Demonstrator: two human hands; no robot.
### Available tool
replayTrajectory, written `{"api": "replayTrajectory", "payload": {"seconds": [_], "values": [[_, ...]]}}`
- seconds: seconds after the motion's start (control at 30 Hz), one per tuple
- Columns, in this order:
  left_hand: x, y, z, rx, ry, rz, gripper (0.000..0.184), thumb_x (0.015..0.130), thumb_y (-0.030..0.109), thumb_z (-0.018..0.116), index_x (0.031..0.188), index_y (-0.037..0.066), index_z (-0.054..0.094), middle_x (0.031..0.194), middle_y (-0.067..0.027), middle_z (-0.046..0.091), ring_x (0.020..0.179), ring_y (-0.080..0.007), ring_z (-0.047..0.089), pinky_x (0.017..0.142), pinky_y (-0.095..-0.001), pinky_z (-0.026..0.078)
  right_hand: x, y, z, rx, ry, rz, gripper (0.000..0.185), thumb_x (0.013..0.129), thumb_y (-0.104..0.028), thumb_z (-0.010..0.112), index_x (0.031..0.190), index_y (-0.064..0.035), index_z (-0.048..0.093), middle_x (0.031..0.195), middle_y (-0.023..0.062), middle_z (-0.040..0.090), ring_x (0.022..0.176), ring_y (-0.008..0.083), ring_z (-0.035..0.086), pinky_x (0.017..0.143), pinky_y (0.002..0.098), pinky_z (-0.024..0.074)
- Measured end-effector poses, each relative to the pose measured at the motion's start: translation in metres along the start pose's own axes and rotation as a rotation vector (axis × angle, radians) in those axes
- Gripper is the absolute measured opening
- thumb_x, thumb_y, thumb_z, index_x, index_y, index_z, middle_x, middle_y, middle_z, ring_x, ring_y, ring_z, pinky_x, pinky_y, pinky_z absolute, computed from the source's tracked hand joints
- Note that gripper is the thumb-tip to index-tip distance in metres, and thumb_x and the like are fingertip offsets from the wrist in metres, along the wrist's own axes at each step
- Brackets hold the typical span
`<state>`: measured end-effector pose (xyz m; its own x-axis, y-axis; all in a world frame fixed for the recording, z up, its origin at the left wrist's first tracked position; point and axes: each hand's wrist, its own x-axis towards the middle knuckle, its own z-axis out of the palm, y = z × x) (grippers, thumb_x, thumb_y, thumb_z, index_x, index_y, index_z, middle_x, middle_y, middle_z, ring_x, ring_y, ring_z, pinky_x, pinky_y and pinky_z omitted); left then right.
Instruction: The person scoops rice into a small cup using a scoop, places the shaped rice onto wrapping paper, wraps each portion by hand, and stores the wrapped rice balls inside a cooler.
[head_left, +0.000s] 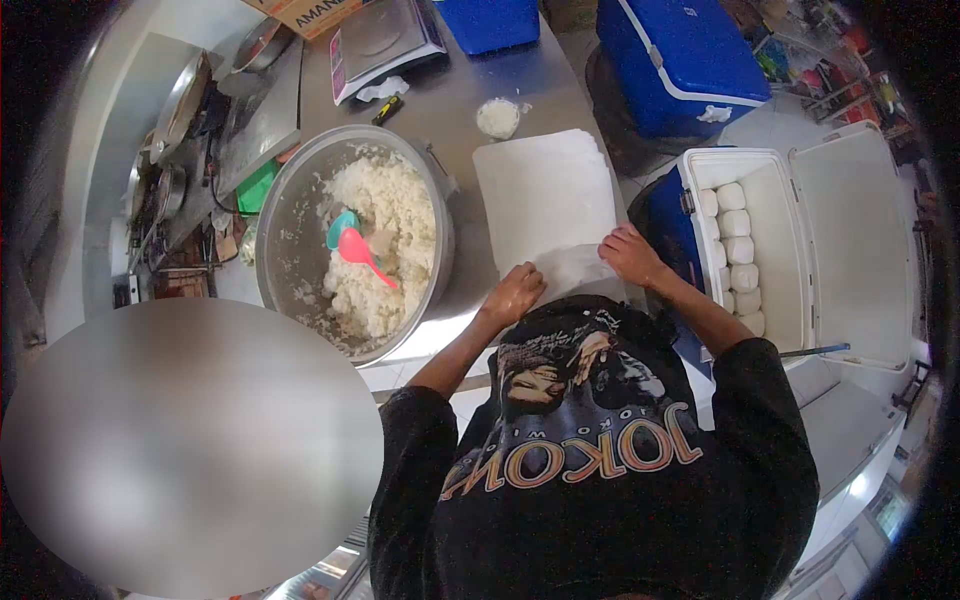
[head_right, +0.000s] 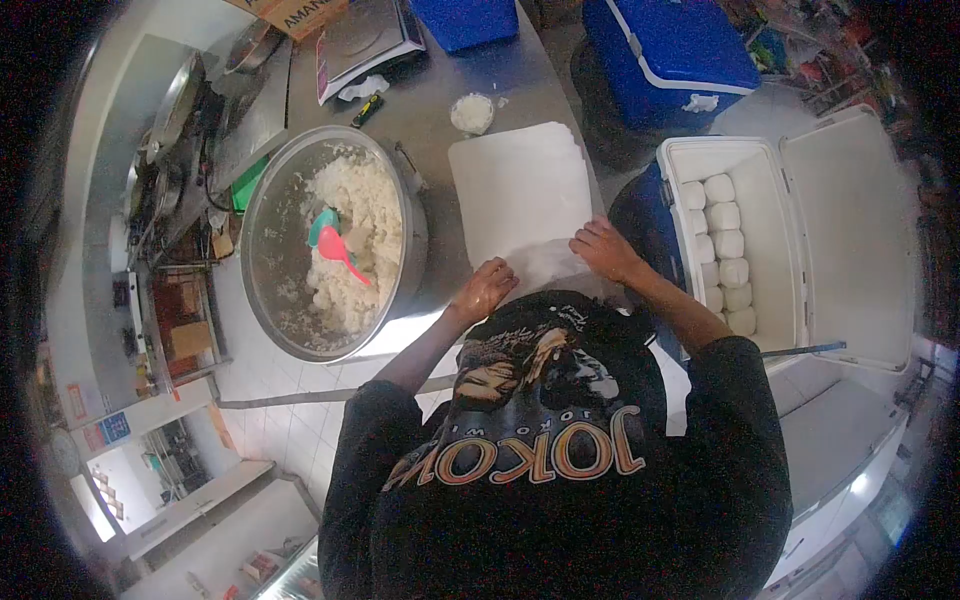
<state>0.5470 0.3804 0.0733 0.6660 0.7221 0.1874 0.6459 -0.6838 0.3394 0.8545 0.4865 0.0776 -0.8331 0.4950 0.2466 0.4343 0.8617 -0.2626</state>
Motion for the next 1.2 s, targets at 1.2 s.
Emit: {"api": "replayTrajectory", "payload": {"seconds": [1.2], "values": [[0.014, -0.028, 0.055, -0.416, -0.173, -0.69, 0.029, 0.073, 0.019, 0.077, 0.096, 0.005, 0.068, 0.079, -0.0162, 0.074, 0.079, -0.033, 0.073, 0.073, -0.0417, 0.056, 0.038, -0.027, 0.05, -0.002, -0.696, 0.194, 0.011, 0.064, -0.009, 0.075, 0.074, -0.0114, 0.075, 0.09, 0.0117, 0.075, 0.089, 0.0324, 0.071, 0.07, 0.052, 0.0532]]}}
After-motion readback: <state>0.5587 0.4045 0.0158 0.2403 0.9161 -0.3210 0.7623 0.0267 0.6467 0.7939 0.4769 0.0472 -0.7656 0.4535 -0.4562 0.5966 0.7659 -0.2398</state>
